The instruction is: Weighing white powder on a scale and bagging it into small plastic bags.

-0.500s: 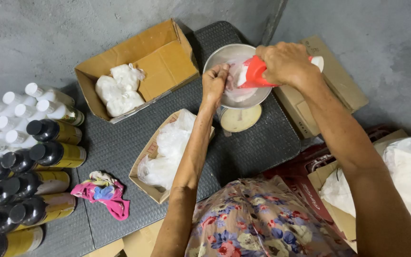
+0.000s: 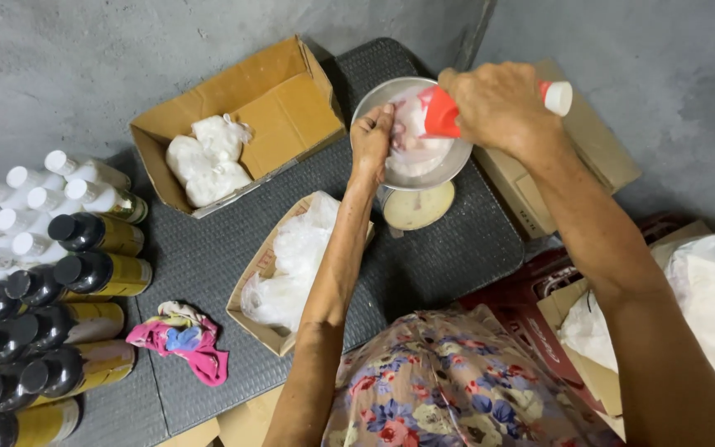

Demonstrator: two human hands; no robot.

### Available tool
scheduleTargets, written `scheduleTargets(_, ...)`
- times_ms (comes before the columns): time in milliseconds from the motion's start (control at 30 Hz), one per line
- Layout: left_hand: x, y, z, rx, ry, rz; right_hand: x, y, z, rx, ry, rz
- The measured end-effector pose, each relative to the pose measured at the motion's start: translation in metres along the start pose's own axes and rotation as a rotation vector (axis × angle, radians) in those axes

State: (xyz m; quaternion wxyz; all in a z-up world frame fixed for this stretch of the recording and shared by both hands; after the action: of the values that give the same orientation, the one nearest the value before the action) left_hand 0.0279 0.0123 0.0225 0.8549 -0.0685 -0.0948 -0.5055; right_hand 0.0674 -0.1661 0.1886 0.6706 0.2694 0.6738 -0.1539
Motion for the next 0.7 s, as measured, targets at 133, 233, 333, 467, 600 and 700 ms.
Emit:
scheduleTargets(133, -0.004, 0.015, -0.021, 0.067, 0.052, 0.020, 0.009, 0.006, -0.009, 0.072, 0.105, -0.195)
scheduleTargets(233, -0.001, 0.006, -0.008, 0.069, -0.095, 0.023, 0.028, 0.010, -0.009, -0.028, 0.111, -0.048)
scheduleTargets(333, -0.002, 0.007, -0.012, 0.061, -0.152, -0.038, 0.031, 0.010, -0.001, 0.070, 0.116, -0.151)
scheduleTargets(467, -0.005, 0.004, -0.023, 0.012, -0.140, -0.027, 0.027, 0.005, 0.012, 0.127, 0.051, -0.186)
scheduleTargets(600, -0.006, 0.001, -0.032, -0.001, -0.101, -0.029, 0.032, 0.004, 0.028, 0.053, 0.009, -0.091)
scheduleTargets(700, -0.002, -0.013, -0.014, -0.005, -0.105, -0.083, 0.016, -0.007, 0.017, 0.082, 0.084, -0.017)
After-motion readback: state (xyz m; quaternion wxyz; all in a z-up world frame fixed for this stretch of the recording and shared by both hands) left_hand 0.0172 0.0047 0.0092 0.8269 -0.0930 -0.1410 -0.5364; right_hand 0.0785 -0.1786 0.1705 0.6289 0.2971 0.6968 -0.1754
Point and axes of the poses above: each hand's wrist, its own y-axis towards the middle knuckle, its own x-axis out of the palm, z = x × y, the point moved 3 cm from there along y, towards the middle knuckle, and after that the axes turned 8 degrees about y, right-handed, at the moved point
